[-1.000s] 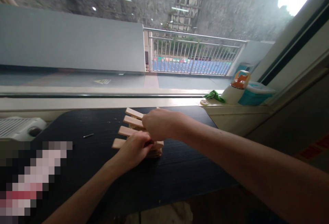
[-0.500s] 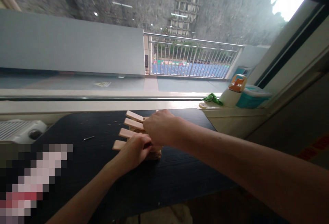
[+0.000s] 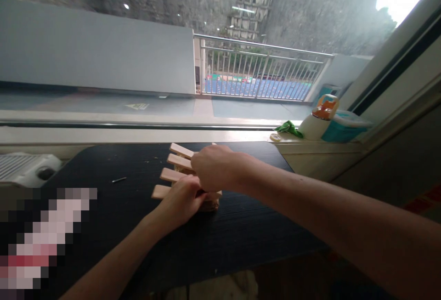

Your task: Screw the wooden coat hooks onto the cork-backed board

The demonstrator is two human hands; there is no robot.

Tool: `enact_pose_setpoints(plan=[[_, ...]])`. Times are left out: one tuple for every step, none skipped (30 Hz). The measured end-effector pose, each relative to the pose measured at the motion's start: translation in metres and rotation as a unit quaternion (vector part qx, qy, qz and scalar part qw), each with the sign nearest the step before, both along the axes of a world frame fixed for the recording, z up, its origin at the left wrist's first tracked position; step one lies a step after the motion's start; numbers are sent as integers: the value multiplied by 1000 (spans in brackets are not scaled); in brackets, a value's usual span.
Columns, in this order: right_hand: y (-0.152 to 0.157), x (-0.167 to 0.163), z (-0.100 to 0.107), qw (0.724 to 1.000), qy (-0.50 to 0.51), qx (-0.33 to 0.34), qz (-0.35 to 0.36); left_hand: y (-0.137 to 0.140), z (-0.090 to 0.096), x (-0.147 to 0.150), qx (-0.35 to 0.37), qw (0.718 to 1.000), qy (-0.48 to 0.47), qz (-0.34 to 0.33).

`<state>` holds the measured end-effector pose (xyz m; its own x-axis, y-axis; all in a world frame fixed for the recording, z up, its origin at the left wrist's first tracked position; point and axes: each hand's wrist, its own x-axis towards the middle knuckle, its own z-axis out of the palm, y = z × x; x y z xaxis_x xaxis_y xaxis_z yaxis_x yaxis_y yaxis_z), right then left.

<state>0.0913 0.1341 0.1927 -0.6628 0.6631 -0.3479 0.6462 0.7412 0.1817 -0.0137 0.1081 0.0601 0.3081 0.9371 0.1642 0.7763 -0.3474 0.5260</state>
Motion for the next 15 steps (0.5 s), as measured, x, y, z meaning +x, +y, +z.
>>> enact_pose_setpoints(plan=[[-1, 0, 1, 1000, -9, 6, -15, 0, 0, 0, -2, 1000, 2, 1], [-2, -1, 2, 1000, -19, 7, -19, 0, 1, 0, -2, 1000, 6, 0], [-4, -1, 4, 999, -28, 6, -15, 0, 1, 0, -1, 1000, 9, -2], [-5, -1, 6, 999, -34, 5, -2, 0, 1, 0, 3, 1000, 13, -6], [-6, -1, 9, 999, -35, 4, 19, 0, 1, 0, 9, 1000, 15, -11], [-8, -1, 11, 999, -38, 3, 35, 0, 1, 0, 17, 1000, 14, -15], [-9, 0, 12, 998, -41, 2, 46, 1, 0, 0, 25, 999, 12, -18], [-9, 0, 13, 998, -46, 3, 52, 1, 0, -1, 30, 999, 8, -19], [-10, 1, 14, 997, -50, 3, 55, 1, 0, -1, 32, 999, 5, -18], [-10, 1, 14, 997, -53, 2, 59, 1, -1, -1, 31, 999, 3, -16], [-9, 2, 13, 997, -54, 1, 63, 1, -1, -1, 28, 1000, 2, -14], [-8, 2, 11, 996, -52, -1, 67, 1, -1, -1, 23, 1000, 2, -12], [-7, 2, 9, 996, -48, -4, 70, 1, -1, -1, 17, 1000, 2, -12], [-5, 2, 6, 997, -46, -7, 67, 1, -1, -1, 13, 1000, 0, -11], [-4, 2, 4, 997, -44, -8, 62, 1, -1, 0, 10, 1000, -3, -11]])
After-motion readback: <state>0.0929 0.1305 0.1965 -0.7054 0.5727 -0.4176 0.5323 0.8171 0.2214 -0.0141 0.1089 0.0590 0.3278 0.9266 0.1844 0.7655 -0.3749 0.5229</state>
